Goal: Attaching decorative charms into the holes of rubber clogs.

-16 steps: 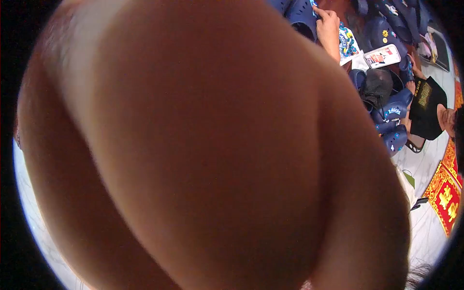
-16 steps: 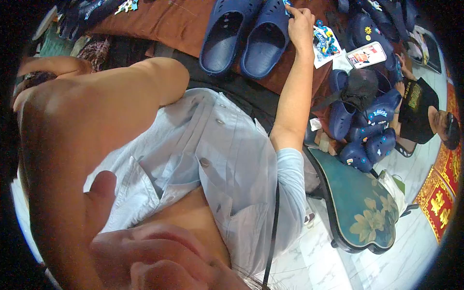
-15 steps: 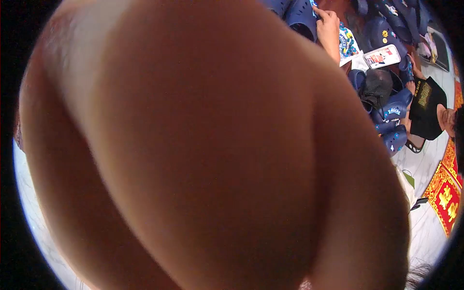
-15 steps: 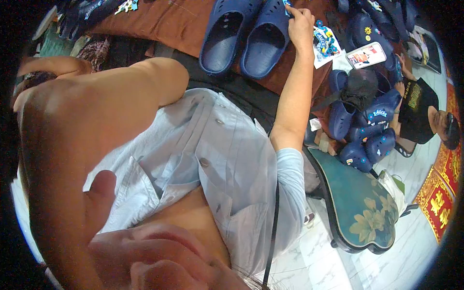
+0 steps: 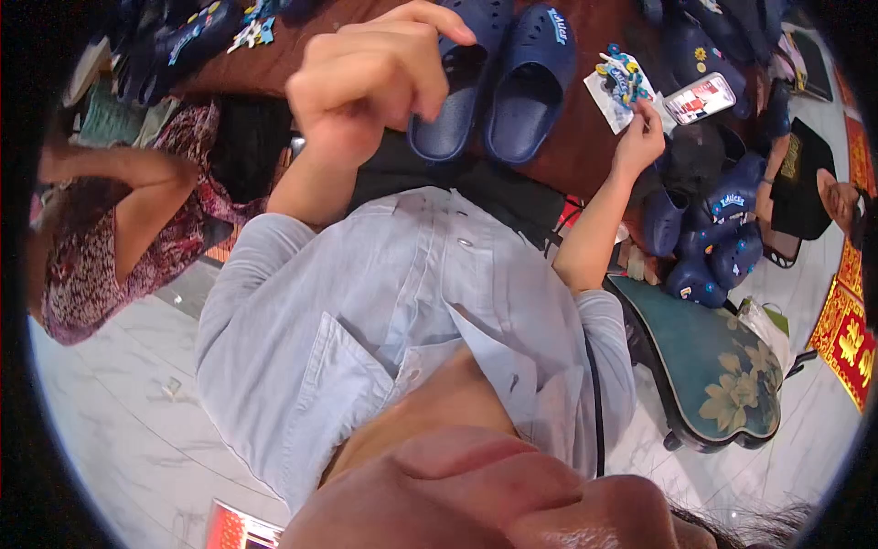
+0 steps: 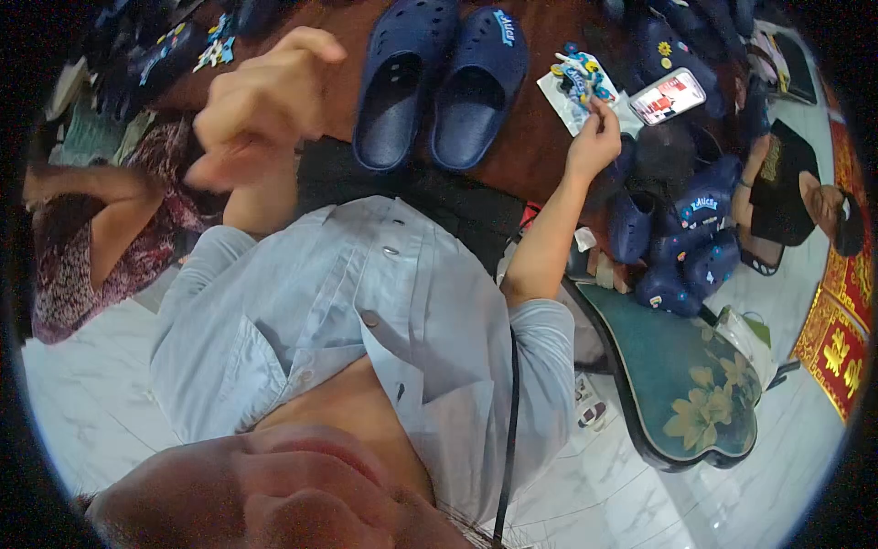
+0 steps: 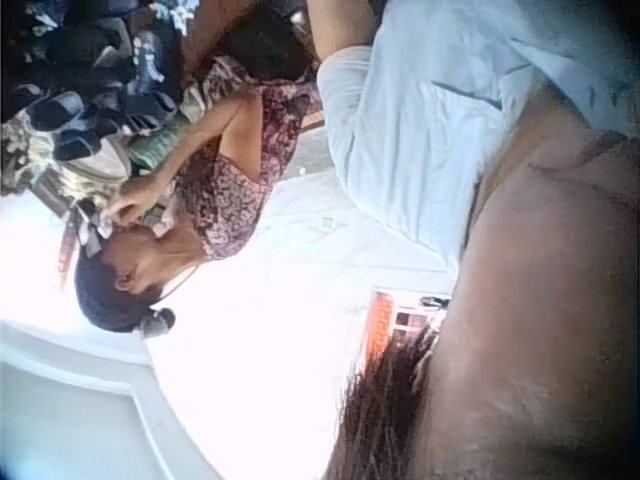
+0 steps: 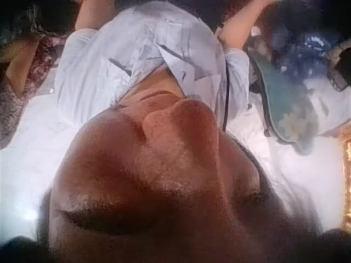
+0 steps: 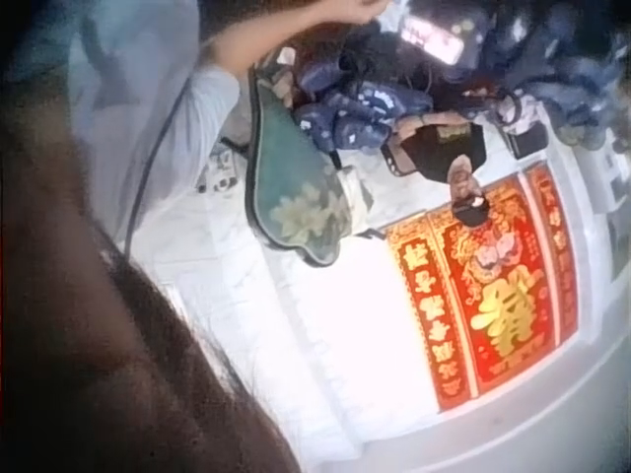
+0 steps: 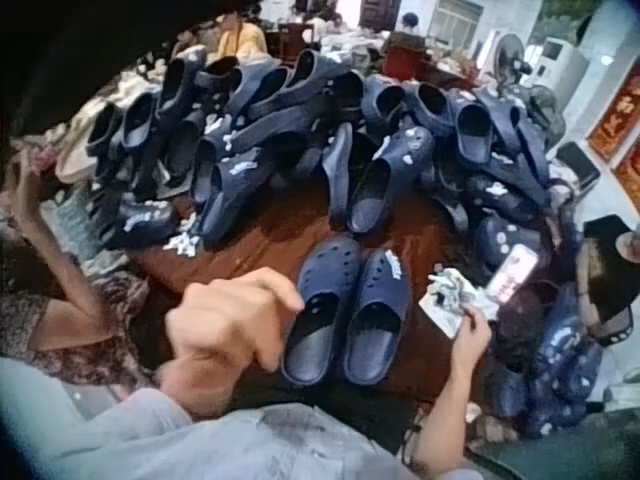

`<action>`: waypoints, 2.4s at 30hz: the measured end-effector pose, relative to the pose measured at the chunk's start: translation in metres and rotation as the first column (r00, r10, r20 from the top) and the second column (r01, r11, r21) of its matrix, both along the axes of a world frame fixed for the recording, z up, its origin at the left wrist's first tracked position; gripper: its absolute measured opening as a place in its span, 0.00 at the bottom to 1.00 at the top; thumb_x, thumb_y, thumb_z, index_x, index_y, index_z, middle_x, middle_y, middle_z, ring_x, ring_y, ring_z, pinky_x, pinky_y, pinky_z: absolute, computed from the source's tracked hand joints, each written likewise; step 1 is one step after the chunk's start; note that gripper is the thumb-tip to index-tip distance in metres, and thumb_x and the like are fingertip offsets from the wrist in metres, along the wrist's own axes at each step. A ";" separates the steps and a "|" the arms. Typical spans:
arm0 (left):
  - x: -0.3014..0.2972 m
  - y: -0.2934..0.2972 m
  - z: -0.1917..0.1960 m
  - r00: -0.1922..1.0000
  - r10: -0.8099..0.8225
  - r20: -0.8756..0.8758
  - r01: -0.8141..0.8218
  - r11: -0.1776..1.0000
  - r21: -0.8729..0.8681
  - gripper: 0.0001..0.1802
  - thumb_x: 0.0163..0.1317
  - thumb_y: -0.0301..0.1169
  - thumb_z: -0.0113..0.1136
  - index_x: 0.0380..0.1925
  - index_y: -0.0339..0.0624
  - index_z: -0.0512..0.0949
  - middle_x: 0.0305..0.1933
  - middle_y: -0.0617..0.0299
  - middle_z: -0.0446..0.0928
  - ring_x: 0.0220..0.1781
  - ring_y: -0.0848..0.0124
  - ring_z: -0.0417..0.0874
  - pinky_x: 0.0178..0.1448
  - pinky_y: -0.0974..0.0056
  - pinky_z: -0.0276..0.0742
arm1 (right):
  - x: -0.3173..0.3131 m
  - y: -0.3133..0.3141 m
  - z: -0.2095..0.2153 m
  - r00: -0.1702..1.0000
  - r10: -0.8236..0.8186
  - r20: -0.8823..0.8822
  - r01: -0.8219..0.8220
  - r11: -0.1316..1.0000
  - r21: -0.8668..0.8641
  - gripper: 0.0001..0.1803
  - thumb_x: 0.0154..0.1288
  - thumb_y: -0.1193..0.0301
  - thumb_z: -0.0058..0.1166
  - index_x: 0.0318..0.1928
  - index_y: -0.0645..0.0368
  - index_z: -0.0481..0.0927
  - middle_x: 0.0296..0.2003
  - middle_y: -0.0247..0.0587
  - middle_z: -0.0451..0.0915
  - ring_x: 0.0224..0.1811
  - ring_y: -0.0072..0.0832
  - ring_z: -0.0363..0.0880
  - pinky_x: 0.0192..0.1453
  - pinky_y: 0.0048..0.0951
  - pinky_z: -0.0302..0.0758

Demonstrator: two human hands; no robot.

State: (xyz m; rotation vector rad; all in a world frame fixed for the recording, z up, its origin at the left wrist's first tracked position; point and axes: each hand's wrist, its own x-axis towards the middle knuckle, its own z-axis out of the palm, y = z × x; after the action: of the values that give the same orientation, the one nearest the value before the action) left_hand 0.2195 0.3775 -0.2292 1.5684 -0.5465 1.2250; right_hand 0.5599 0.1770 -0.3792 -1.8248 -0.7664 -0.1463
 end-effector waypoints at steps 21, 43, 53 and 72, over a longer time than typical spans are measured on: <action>0.097 -0.011 -0.119 0.289 0.922 -0.260 -0.347 0.353 0.869 0.24 0.53 0.40 0.71 0.51 0.51 0.81 0.44 0.64 0.83 0.52 0.66 0.82 0.62 0.57 0.72 | -0.027 0.118 0.004 0.892 0.370 0.260 -0.288 0.908 -0.303 0.15 0.60 0.63 0.66 0.46 0.56 0.87 0.44 0.49 0.82 0.52 0.46 0.76 0.59 0.41 0.71; 0.098 -0.008 -0.118 0.368 0.923 -0.109 -0.485 0.291 0.824 0.15 0.53 0.35 0.68 0.41 0.46 0.85 0.32 0.68 0.82 0.43 0.71 0.82 0.56 0.61 0.74 | -0.026 0.135 0.000 0.894 0.364 0.262 -0.271 0.904 -0.330 0.11 0.61 0.67 0.63 0.42 0.58 0.87 0.40 0.49 0.83 0.46 0.49 0.81 0.52 0.45 0.77; 0.098 -0.010 -0.116 0.353 0.931 -0.089 -0.496 0.267 0.826 0.15 0.53 0.35 0.68 0.42 0.46 0.85 0.32 0.67 0.82 0.43 0.70 0.83 0.56 0.61 0.74 | -0.030 0.121 -0.007 0.914 0.309 0.265 -0.241 0.935 -0.258 0.11 0.61 0.66 0.62 0.39 0.60 0.87 0.40 0.48 0.84 0.47 0.48 0.81 0.54 0.44 0.75; 0.100 -0.010 -0.119 0.353 0.934 -0.058 -0.502 0.241 0.831 0.15 0.53 0.34 0.67 0.41 0.45 0.85 0.32 0.68 0.82 0.43 0.70 0.83 0.56 0.61 0.74 | 0.030 -0.027 -0.014 0.973 -0.086 0.215 0.167 0.903 -0.396 0.09 0.59 0.68 0.65 0.39 0.56 0.88 0.36 0.42 0.86 0.42 0.42 0.82 0.49 0.42 0.72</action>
State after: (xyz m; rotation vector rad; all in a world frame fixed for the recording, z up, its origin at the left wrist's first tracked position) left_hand 0.3196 0.3674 -0.3482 3.0155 0.3613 1.1413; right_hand 0.5899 0.1497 -0.3930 -2.2912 -0.8601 -0.2662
